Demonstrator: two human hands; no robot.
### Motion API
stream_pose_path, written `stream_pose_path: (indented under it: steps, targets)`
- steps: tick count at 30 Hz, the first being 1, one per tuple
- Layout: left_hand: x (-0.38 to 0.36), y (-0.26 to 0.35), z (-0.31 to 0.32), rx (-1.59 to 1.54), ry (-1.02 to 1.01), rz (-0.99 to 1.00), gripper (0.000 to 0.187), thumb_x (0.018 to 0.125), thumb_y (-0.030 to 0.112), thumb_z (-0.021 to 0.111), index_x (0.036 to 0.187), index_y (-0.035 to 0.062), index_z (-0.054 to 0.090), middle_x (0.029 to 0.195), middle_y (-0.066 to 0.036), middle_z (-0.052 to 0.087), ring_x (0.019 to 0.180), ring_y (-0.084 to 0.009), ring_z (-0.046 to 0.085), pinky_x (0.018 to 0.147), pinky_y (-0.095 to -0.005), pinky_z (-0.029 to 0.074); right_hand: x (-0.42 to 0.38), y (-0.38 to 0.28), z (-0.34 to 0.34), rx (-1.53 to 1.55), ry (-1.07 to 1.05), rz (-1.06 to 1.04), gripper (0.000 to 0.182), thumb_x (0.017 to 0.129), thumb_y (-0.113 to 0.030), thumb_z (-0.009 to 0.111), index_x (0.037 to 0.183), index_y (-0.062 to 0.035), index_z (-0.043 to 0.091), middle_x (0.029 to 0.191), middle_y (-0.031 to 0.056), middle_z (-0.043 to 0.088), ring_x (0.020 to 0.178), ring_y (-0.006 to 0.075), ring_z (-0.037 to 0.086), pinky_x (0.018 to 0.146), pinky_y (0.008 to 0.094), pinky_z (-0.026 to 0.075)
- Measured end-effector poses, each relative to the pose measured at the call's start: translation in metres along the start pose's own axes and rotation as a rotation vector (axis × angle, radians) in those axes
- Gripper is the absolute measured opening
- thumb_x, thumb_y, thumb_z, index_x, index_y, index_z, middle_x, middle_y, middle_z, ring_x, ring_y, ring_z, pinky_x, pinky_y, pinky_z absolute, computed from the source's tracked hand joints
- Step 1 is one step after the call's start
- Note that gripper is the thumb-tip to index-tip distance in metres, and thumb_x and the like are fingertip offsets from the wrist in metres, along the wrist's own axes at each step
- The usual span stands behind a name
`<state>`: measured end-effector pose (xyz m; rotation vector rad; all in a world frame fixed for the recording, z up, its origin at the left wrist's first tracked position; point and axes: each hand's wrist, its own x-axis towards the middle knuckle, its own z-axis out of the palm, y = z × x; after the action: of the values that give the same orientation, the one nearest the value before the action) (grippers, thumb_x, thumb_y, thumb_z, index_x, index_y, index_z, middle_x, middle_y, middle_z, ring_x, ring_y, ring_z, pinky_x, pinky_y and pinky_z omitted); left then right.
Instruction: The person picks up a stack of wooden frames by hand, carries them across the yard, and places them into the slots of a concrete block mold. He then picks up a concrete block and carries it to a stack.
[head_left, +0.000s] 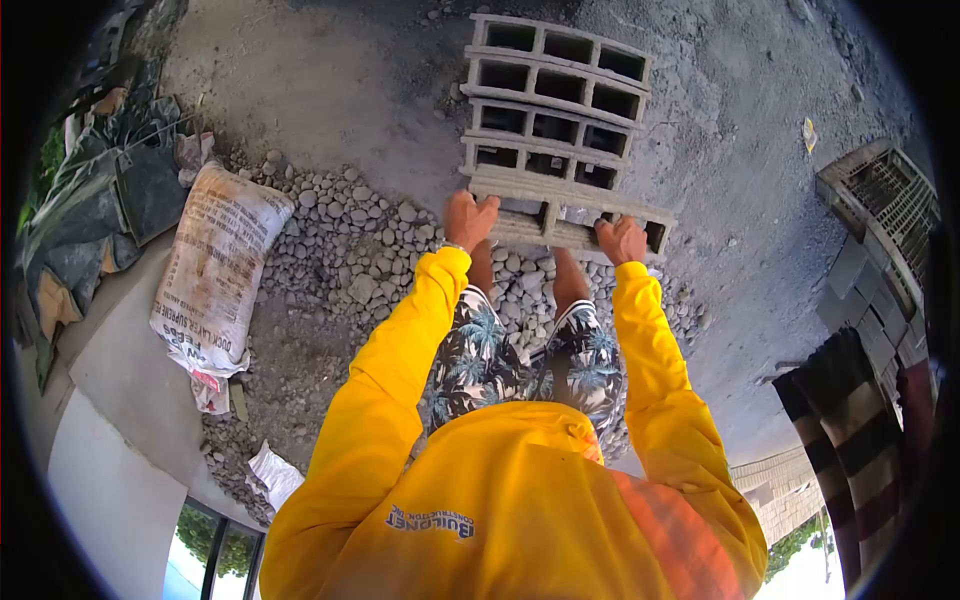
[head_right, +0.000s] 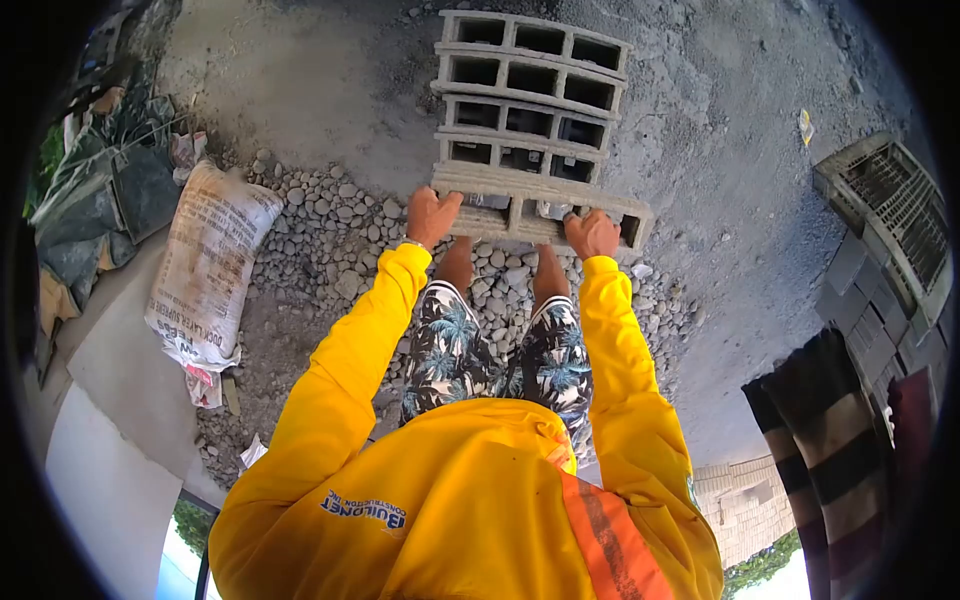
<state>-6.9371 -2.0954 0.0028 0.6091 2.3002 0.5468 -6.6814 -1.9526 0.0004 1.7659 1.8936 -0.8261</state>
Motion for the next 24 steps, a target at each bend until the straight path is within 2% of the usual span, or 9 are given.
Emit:
stream_pose_path:
  steps: [5, 6, 10, 13, 16, 19, 21, 23, 24]
  targets:
    - [0.097, -0.006, 0.022, 0.028, -0.036, 0.072, 0.049, 0.076, 0.034, 0.066, 0.073, -0.014, 0.063, 0.072, -0.035, 0.062, 0.074, -0.0487, 0.066, 0.064, -0.0492, 0.05, 0.074, -0.038, 0.019, 0.02, 0.124, 0.0, 0.041, 0.079, -0.038, 0.061, 0.089, 0.0003, 0.071, 0.098, 0.0253, 0.071, 0.097, 0.0414, 0.067, 0.107, 0.0562, 0.036]
    - [0.111, -0.008, 0.025, -0.01, -0.04, 0.087, 0.049, 0.075, 0.034, 0.066, 0.073, -0.0142, 0.063, 0.073, -0.036, 0.061, 0.075, -0.0501, 0.065, 0.064, -0.0505, 0.05, 0.083, -0.043, 0.019, 0.012, 0.155, -0.029, 0.047, 0.079, -0.042, 0.062, 0.091, 0.0033, 0.068, 0.096, 0.0282, 0.07, 0.094, 0.0431, 0.068, 0.098, 0.0513, 0.042]
    - [0.141, -0.004, 0.026, -0.025, 0.004, 0.036, 0.048, 0.075, 0.032, 0.066, 0.072, -0.0153, 0.062, 0.07, -0.036, 0.061, 0.073, -0.0478, 0.067, 0.062, -0.049, 0.05, 0.11, -0.063, 0.023, 0.022, 0.145, -0.039, 0.044, 0.08, -0.039, 0.061, 0.088, 0.0039, 0.069, 0.095, 0.0277, 0.07, 0.093, 0.0433, 0.068, 0.099, 0.0541, 0.04]
    - [0.154, -0.003, 0.022, 0.003, -0.041, 0.007, 0.05, 0.077, 0.036, 0.069, 0.076, -0.014, 0.064, 0.074, -0.033, 0.064, 0.076, -0.0462, 0.068, 0.065, -0.0474, 0.052, 0.119, -0.076, 0.017, -0.001, 0.056, -0.035, 0.052, 0.083, -0.048, 0.062, 0.095, 0.0022, 0.073, 0.096, 0.0261, 0.071, 0.101, 0.0414, 0.066, 0.106, 0.0576, 0.037]
    - [0.167, -0.005, 0.033, 0.09, -0.052, -0.132, 0.056, 0.08, 0.042, 0.072, 0.09, -0.0136, 0.067, 0.088, -0.033, 0.068, 0.082, -0.0404, 0.07, 0.072, -0.0444, 0.053, 0.13, -0.084, 0.007, -0.133, -0.035, -0.165, 0.075, 0.08, -0.069, 0.062, 0.099, 0.0037, 0.072, 0.102, 0.026, 0.07, 0.109, 0.0418, 0.062, 0.103, 0.0542, 0.038]
    - [0.174, -0.008, 0.052, 0.309, 0.028, -0.112, 0.061, 0.079, 0.048, 0.074, 0.096, -0.0106, 0.068, 0.095, -0.032, 0.068, 0.088, -0.0434, 0.068, 0.078, -0.0465, 0.054, 0.119, -0.065, 0.013, -0.171, 0.32, -0.395, 0.079, 0.08, -0.072, 0.062, 0.107, 0.0015, 0.07, 0.118, 0.0231, 0.066, 0.116, 0.0394, 0.057, 0.102, 0.0496, 0.039]
    - [0.182, -0.014, 0.06, 0.308, 0.04, -0.094, 0.061, 0.078, 0.049, 0.074, 0.097, -0.0088, 0.068, 0.098, -0.032, 0.068, 0.095, -0.0459, 0.066, 0.084, -0.0472, 0.053, 0.108, -0.036, -0.003, 0.092, 0.378, -0.352, 0.074, 0.081, -0.065, 0.066, 0.111, 0.0029, 0.068, 0.118, 0.0224, 0.066, 0.117, 0.0376, 0.057, 0.101, 0.0469, 0.04]
    - [0.187, -0.027, 0.068, 0.336, 0.014, -0.082, 0.061, 0.078, 0.049, 0.074, 0.097, -0.0085, 0.068, 0.098, -0.032, 0.068, 0.096, -0.0452, 0.066, 0.085, -0.0464, 0.053, 0.1, -0.018, -0.027, 0.058, 0.412, -0.123, 0.07, 0.081, -0.059, 0.071, 0.114, 0.0024, 0.067, 0.118, 0.0231, 0.066, 0.115, 0.0372, 0.059, 0.099, 0.0448, 0.043]
    - [0.185, -0.03, 0.07, 0.291, 0.009, -0.104, 0.058, 0.078, 0.046, 0.075, 0.097, -0.0083, 0.068, 0.098, -0.031, 0.068, 0.096, -0.0453, 0.066, 0.084, -0.0464, 0.053, 0.107, -0.006, -0.025, 0.044, 0.425, -0.112, 0.069, 0.08, -0.058, 0.072, 0.115, 0.0014, 0.067, 0.118, 0.0236, 0.066, 0.114, 0.0381, 0.059, 0.098, 0.0452, 0.045]
